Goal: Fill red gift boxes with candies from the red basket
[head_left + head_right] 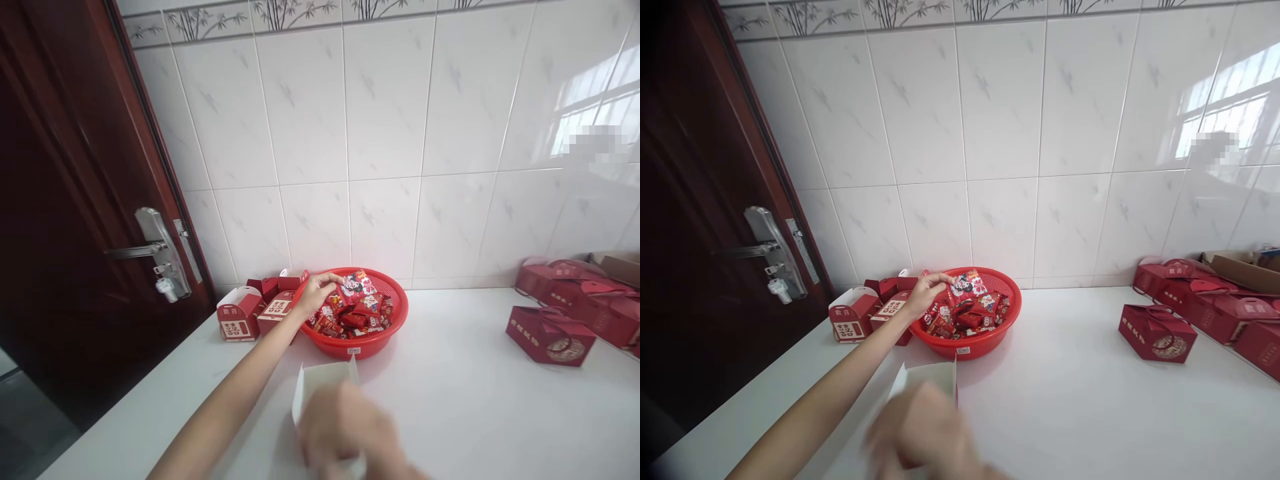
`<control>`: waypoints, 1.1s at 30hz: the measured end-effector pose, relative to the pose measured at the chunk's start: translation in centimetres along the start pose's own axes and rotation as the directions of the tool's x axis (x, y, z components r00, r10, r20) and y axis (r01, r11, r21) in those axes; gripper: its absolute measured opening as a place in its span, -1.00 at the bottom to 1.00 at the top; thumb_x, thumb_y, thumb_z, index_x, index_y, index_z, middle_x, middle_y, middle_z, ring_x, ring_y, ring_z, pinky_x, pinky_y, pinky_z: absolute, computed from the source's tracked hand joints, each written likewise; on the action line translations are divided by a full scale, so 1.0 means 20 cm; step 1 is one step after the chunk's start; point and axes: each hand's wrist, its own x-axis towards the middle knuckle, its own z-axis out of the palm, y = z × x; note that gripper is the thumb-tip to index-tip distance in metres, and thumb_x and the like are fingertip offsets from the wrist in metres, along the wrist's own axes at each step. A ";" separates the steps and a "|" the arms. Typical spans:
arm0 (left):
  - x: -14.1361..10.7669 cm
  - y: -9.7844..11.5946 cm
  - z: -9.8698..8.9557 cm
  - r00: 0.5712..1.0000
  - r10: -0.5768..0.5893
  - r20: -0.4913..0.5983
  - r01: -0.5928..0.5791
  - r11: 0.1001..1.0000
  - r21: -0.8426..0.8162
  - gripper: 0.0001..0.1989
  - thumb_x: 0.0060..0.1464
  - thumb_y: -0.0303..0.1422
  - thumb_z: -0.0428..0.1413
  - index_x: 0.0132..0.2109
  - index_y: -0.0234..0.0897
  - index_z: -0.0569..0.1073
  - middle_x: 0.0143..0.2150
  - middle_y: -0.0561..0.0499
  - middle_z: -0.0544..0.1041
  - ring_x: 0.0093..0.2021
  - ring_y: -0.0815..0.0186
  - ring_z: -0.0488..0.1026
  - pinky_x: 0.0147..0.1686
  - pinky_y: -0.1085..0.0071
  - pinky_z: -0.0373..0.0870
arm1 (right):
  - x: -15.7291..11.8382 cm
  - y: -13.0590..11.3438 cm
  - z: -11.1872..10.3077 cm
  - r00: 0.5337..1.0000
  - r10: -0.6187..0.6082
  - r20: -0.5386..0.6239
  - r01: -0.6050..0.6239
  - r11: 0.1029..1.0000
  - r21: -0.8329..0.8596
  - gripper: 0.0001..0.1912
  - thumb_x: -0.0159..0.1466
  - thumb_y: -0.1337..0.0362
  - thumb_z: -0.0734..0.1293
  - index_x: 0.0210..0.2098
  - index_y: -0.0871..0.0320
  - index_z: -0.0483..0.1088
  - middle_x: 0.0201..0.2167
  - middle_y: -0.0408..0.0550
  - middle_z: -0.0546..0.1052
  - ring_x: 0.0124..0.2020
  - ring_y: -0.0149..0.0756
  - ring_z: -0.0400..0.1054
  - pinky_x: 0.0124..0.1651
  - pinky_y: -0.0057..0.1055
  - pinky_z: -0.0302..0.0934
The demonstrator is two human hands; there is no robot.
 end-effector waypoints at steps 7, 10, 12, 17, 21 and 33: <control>-0.09 0.08 0.14 0.989 0.044 -0.143 -0.056 0.995 -0.085 -0.83 -0.09 -0.27 0.18 -0.35 -0.21 0.62 -0.27 -0.01 0.67 -0.08 0.14 0.56 0.04 0.25 0.43 | 0.38 0.05 -0.46 0.616 0.149 -0.774 -0.153 0.986 0.067 -0.53 0.09 0.06 0.52 -0.06 0.08 0.46 0.03 0.06 0.54 0.10 -0.03 0.40 0.04 -0.14 0.34; -0.12 0.07 0.21 0.999 0.044 -0.014 -0.045 0.995 -0.091 -0.83 -0.09 -0.28 0.20 -0.36 -0.24 0.64 -0.22 -0.06 0.67 -0.08 0.11 0.57 0.03 0.21 0.45 | 0.41 0.17 -0.48 0.731 0.317 -0.604 -0.136 0.935 0.326 -0.55 0.04 0.04 0.53 -0.12 0.08 0.51 -0.02 0.01 0.59 0.07 -0.05 0.44 0.05 -0.17 0.36; -0.15 0.06 0.22 0.990 0.032 0.134 -0.029 0.999 -0.028 -0.87 -0.09 -0.33 0.20 -0.41 -0.24 0.64 -0.11 -0.10 0.65 -0.04 0.11 0.56 0.05 0.21 0.44 | 0.41 0.22 -0.49 0.728 0.324 -0.604 -0.108 0.924 0.366 -0.63 0.00 0.07 0.54 -0.24 0.09 0.53 -0.15 -0.04 0.63 -0.02 -0.09 0.48 0.03 -0.20 0.38; -0.16 0.08 0.15 0.998 -0.003 0.068 0.003 1.000 0.006 -0.91 -0.12 -0.43 0.20 -0.39 -0.24 0.60 -0.01 -0.08 0.60 0.06 0.12 0.50 0.09 0.23 0.40 | 0.40 0.21 -0.53 0.724 0.389 -0.570 -0.232 0.915 0.329 -0.74 -0.06 0.20 0.49 -0.35 0.12 0.54 -0.38 -0.08 0.62 -0.28 -0.13 0.52 -0.22 -0.26 0.42; -0.14 0.09 0.10 0.993 -0.114 -0.027 0.108 0.982 -0.156 -0.73 -0.08 -0.30 0.26 -0.17 -0.25 0.61 -0.15 -0.03 0.64 -0.06 0.17 0.54 0.00 0.27 0.44 | 0.39 0.17 -0.55 0.776 0.463 -0.429 -0.382 0.885 0.264 -0.69 -0.02 0.25 0.48 -0.25 0.10 0.53 -0.37 -0.10 0.63 -0.35 -0.15 0.52 -0.30 -0.29 0.41; -0.18 0.00 0.10 0.955 -0.266 0.128 0.295 0.874 -0.386 -0.56 -0.28 -0.34 0.46 -0.16 -0.29 0.63 -0.27 0.00 0.64 -0.22 0.24 0.56 -0.08 0.30 0.44 | 0.42 0.20 -0.60 0.680 0.428 -0.595 -0.184 0.886 0.426 -0.60 -0.19 0.12 0.65 -0.46 0.13 0.49 -0.42 -0.14 0.57 -0.38 -0.34 0.43 -0.29 -0.42 0.31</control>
